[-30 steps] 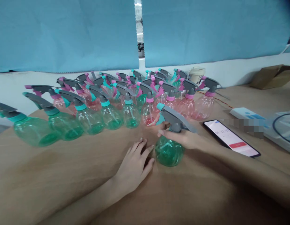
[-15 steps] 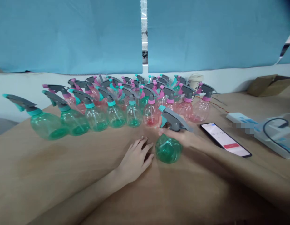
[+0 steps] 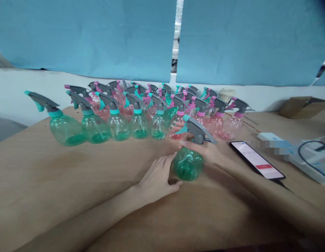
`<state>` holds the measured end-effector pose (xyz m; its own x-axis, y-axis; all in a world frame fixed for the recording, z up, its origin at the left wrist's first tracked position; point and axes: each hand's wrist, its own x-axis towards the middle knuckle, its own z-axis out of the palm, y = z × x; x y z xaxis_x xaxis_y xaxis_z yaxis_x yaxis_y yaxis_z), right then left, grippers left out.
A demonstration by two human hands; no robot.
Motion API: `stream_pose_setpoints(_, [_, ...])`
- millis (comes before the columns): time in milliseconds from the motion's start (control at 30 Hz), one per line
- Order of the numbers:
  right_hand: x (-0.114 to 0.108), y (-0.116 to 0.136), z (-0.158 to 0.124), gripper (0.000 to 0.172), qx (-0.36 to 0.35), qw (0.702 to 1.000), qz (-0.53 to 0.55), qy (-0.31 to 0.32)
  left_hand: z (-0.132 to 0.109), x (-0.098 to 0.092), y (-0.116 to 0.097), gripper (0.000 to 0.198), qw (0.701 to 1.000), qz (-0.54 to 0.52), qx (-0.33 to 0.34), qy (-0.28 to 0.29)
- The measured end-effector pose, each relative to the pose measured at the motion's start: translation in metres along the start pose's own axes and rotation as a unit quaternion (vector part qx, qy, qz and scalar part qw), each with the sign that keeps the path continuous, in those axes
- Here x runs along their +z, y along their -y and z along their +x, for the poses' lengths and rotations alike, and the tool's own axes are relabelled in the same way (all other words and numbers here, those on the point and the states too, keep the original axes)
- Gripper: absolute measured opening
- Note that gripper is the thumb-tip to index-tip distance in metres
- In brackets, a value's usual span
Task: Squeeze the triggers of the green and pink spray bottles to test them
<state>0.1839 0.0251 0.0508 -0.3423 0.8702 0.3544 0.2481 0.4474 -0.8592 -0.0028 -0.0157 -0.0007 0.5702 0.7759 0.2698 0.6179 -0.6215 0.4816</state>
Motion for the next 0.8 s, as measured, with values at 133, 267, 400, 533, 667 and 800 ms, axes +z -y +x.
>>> stream_pose_setpoints(133, [0.023, 0.006, 0.007, 0.014, -0.018, 0.999, 0.049, 0.014, -0.016, -0.013, 0.006, 0.079, 0.999, -0.037, -0.015, -0.013])
stream_pose_setpoints(267, [0.054, 0.020, 0.019, 0.008, -0.053, 0.993, 0.089, 0.049, -0.040, -0.032, 0.012, 0.081, 0.997, -0.044, -0.055, -0.037])
stream_pose_setpoints(400, [0.093, 0.038, 0.030, 0.020, -0.075, 0.986, 0.129, 0.069, -0.065, -0.054, 0.015, 0.079, 0.994, -0.049, -0.078, -0.067])
stream_pose_setpoints(533, [0.133, 0.055, 0.039, 0.044, -0.095, 0.982, 0.141, 0.081, -0.087, -0.075, 0.019, 0.070, 0.986, -0.056, -0.121, -0.095])
stream_pose_setpoints(667, [0.167, 0.068, 0.049, 0.046, -0.101, 0.976, 0.158, 0.110, -0.108, -0.090, 0.028, 0.073, 0.973, -0.036, -0.184, -0.138])
stream_pose_setpoints(800, [0.199, 0.078, 0.062, 0.049, -0.104, 0.973, 0.153, 0.142, -0.129, -0.099, 0.044, 0.073, 0.962, 0.006, -0.210, -0.172])
